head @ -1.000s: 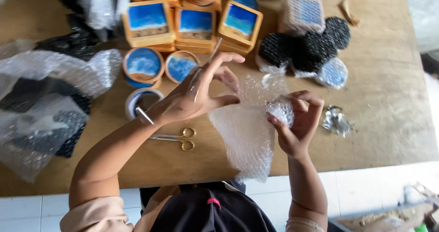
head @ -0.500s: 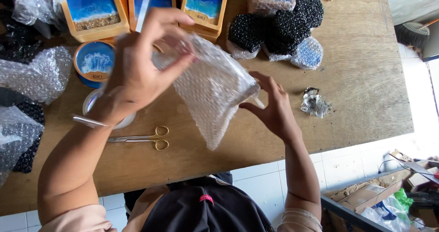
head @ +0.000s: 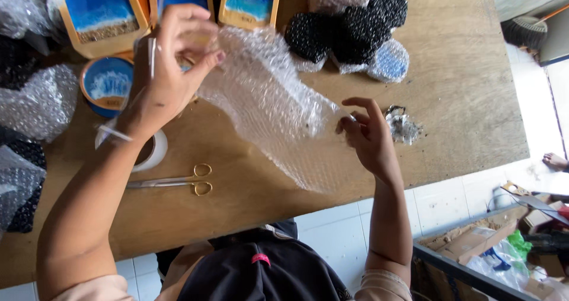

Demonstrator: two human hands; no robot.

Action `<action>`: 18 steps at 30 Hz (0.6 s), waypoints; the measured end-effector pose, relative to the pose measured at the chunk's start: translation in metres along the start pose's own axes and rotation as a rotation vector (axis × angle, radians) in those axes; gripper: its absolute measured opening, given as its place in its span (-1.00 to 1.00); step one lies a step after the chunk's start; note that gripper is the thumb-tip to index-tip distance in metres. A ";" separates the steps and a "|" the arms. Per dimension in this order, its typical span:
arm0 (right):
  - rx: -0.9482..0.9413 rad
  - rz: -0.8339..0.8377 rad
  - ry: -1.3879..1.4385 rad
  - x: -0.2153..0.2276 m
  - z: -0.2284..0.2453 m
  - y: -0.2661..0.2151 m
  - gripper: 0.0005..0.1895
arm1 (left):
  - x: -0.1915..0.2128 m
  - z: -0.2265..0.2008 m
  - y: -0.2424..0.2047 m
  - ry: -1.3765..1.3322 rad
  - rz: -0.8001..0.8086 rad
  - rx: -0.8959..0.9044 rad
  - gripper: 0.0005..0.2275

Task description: The person wraps wooden coasters in bubble wrap, securing them with tape and using scissors to cut the materials.

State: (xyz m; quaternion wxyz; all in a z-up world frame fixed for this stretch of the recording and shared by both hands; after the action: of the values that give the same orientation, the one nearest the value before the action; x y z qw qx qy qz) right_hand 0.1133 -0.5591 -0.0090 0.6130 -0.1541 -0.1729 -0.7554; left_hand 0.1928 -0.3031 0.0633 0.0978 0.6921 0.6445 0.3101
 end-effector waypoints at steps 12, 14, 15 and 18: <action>0.266 -0.306 -0.473 -0.025 -0.054 -0.007 -0.64 | -0.127 0.016 -0.138 0.422 0.231 -0.469 -0.83; 0.400 -0.328 -0.446 -0.035 -0.027 -0.009 -0.74 | -0.135 0.026 -0.149 0.595 0.310 -0.440 -0.77; 0.403 -0.325 -0.447 -0.041 -0.022 -0.008 -0.74 | -0.133 0.030 -0.151 0.595 0.307 -0.438 -0.77; 0.351 -0.168 -0.280 -0.067 -0.017 -0.007 -0.84 | -0.141 0.048 -0.169 0.684 0.441 -0.460 -0.74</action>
State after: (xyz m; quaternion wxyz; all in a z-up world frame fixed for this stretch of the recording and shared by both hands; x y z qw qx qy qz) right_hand 0.1196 -0.5071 -0.0543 0.5355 -0.1334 -0.3969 -0.7335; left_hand 0.0824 -0.4000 -0.1074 -0.0375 0.6310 0.3919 0.6685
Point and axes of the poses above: each hand's wrist, its own y-axis towards the middle knuckle, its own x-axis out of the back of the hand, z = x × y, the point moved 10 cm from there along y, towards the middle knuckle, and after that the axes turned 14 degrees about -z, right-handed, at the moved point
